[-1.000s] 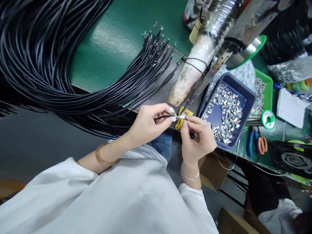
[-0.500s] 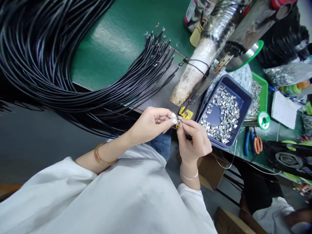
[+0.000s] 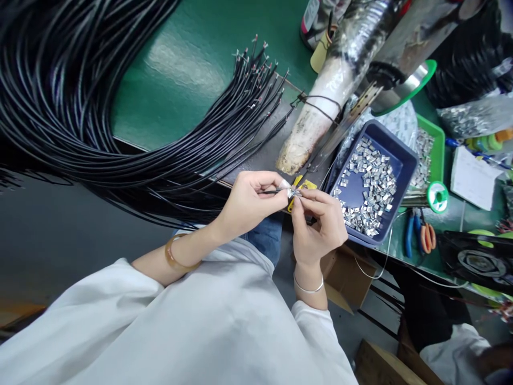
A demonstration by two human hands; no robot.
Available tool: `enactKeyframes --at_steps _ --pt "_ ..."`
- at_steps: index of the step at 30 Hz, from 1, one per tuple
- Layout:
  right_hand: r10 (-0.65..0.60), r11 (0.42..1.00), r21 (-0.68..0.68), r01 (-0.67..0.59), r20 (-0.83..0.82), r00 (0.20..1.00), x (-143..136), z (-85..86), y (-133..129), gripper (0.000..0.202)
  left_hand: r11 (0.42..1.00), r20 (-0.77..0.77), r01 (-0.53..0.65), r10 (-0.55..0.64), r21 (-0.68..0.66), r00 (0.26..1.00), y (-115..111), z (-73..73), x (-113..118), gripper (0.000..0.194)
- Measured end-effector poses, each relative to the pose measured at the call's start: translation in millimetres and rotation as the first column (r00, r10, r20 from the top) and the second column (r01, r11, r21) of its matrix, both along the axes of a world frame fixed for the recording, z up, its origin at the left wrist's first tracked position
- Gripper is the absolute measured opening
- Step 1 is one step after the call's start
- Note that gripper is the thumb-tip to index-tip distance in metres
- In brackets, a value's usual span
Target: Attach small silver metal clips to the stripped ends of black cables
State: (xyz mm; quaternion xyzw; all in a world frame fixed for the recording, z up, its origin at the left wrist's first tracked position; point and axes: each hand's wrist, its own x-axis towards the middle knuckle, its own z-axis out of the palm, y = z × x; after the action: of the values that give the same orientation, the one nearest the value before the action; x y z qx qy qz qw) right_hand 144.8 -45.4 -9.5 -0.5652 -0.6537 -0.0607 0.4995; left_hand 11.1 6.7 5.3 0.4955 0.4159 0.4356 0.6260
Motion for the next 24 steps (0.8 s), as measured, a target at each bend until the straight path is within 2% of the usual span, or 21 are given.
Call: enactKeyframes --at_steps 5,12,17,22,24 --pt "0.021 1.0 -0.021 -0.021 -0.023 1.0 0.7 0.6 1.0 0.017 0.996 -0.042 -0.026 0.03 0.084 0.999 -2.4 -3.4 1.6 0.009" --pt "0.004 1.0 0.018 -0.004 -0.001 1.0 -3.1 6.7 0.1 0.017 0.973 -0.011 -0.053 0.056 0.223 0.998 -3.1 -4.8 1.3 0.006" --pt "0.048 0.999 -0.003 -0.048 0.055 0.997 -1.7 1.3 -6.0 0.019 0.993 -0.021 -0.002 0.005 0.122 1.0 -1.7 -3.8 -1.2 0.01" --pt "0.032 0.999 0.001 -0.032 -0.051 0.998 7.7 1.2 -16.1 0.024 0.996 -0.014 0.057 -0.056 0.067 0.998 -5.3 -4.2 -3.2 0.009" --pt "-0.01 1.0 -0.024 0.01 0.037 0.999 9.1 6.9 -19.5 0.027 0.993 0.0 0.094 -0.095 0.074 0.996 -8.3 -5.5 -4.3 0.01"
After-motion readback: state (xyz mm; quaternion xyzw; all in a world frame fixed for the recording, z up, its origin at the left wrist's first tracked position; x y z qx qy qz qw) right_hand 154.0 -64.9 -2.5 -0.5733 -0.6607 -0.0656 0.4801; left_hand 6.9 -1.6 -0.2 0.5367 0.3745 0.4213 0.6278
